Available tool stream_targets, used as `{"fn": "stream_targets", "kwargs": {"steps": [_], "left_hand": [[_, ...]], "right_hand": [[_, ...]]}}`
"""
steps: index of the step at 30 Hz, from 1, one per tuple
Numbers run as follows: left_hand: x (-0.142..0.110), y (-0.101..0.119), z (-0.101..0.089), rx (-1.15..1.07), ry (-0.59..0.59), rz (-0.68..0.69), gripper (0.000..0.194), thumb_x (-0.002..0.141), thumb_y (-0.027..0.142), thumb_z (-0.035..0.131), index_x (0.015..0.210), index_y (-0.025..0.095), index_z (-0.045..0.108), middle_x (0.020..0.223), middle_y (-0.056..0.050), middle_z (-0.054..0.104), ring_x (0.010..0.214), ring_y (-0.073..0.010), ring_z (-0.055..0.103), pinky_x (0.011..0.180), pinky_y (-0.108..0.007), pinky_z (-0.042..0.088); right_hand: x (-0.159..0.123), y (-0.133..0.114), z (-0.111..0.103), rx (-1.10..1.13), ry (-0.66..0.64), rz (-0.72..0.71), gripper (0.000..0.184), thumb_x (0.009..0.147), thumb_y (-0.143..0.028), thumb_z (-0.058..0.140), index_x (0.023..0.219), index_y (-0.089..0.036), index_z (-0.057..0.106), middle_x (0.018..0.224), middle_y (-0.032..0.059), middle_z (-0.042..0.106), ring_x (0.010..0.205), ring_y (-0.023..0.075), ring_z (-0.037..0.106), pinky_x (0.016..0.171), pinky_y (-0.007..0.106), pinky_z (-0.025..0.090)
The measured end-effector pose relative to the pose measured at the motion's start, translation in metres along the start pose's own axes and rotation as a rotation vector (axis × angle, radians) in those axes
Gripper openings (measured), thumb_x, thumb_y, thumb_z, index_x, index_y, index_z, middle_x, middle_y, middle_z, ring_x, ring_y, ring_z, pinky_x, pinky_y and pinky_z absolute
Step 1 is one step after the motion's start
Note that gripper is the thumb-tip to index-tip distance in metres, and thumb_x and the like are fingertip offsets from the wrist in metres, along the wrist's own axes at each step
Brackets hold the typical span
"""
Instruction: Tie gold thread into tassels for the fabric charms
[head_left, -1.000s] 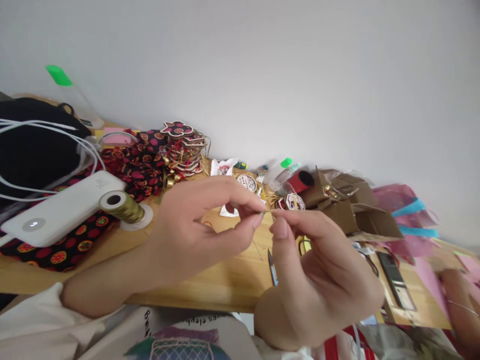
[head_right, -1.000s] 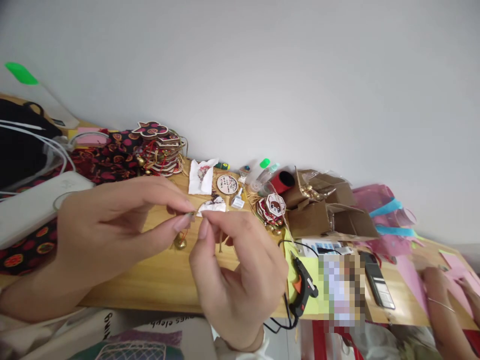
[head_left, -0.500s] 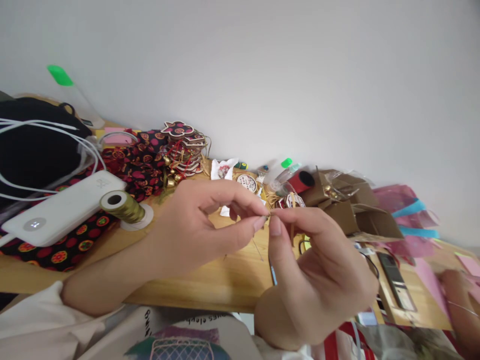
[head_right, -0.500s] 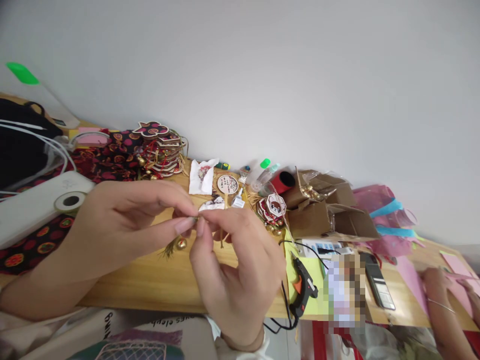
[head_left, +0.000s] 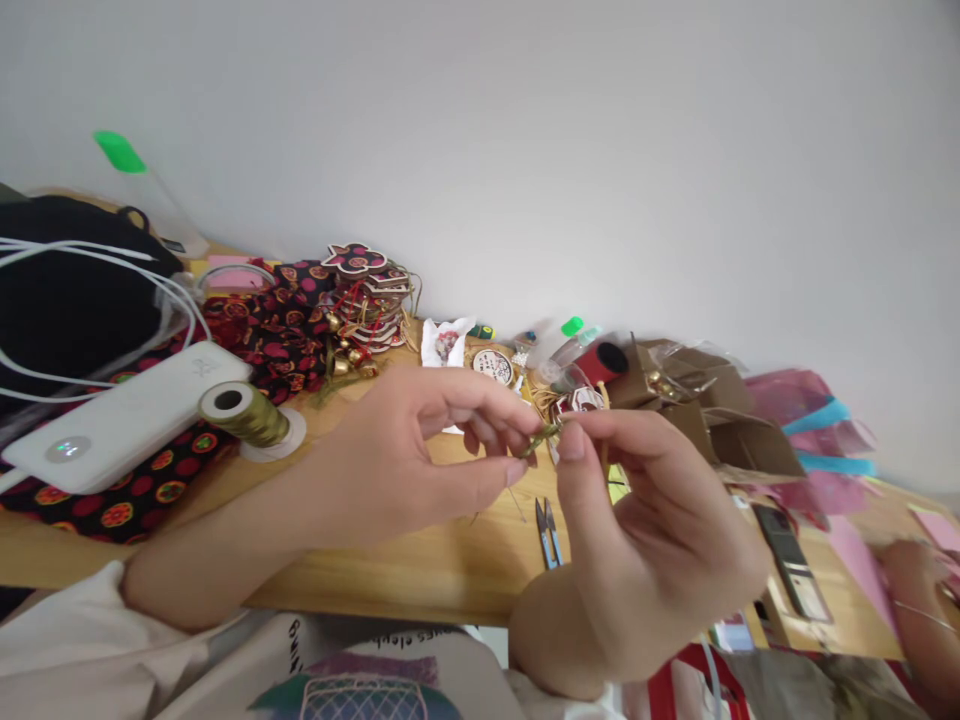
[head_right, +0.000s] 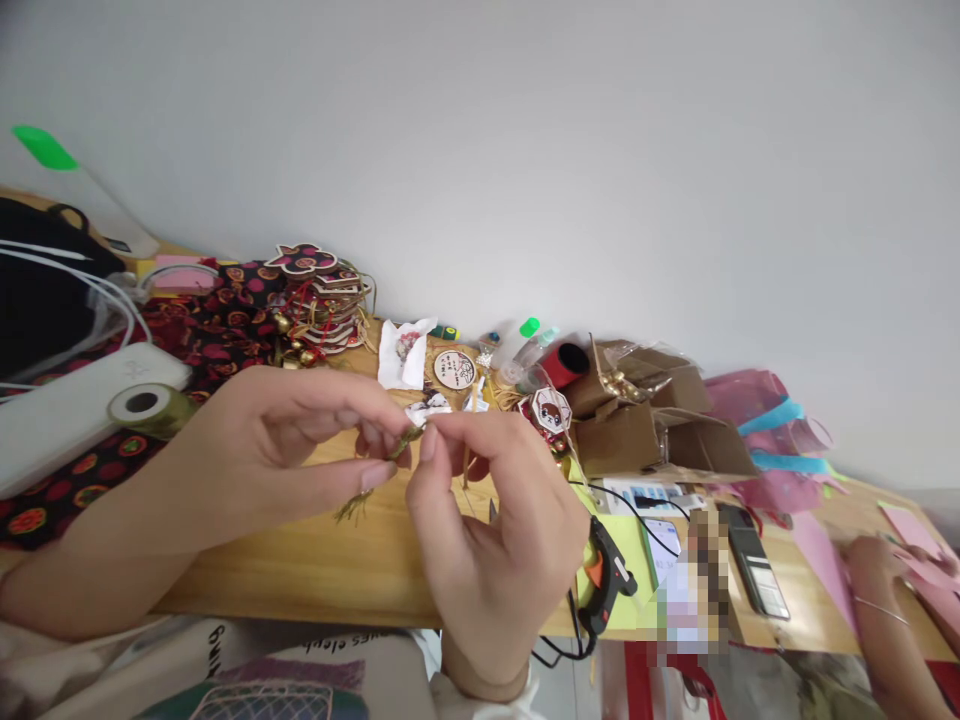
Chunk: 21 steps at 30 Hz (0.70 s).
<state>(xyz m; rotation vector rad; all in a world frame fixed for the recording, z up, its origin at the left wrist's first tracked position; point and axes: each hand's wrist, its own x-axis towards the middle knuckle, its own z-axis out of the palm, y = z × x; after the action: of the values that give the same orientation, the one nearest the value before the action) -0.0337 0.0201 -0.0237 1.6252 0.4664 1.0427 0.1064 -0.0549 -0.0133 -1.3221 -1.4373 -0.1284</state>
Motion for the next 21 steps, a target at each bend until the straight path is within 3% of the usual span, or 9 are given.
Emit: {"fn": "stream_targets", "kwargs": {"steps": [10,21], "left_hand": [[0.0012,0.0013,-0.0003,-0.029,-0.026,-0.074,0.016,0.076,0.01,0.062,0.083,0.023,0.069,0.067,0.004,0.067,0.057,-0.0111,0.062,0.045,-0.019,0.048],[0.0052,0.0046,-0.0013,-0.17,-0.081,-0.168,0.016,0.074,0.008,0.059,0.079,0.021,0.066,0.06,0.004,0.062,0.05,-0.0089,0.055,0.043,-0.017,0.044]], "right_hand": [[0.0003,-0.0017,-0.0009,-0.02,0.003,0.016,0.022,0.084,-0.006,0.063,0.088,-0.027,0.067,0.068,-0.0027,0.062,0.064,0.0156,0.058,0.053,0.032,0.044],[0.0022,-0.0017,-0.0017,-0.003,-0.019,-0.007,0.02,0.083,-0.005,0.063,0.087,-0.025,0.066,0.067,-0.0033,0.061,0.062,0.0139,0.056,0.051,0.03,0.042]]}}
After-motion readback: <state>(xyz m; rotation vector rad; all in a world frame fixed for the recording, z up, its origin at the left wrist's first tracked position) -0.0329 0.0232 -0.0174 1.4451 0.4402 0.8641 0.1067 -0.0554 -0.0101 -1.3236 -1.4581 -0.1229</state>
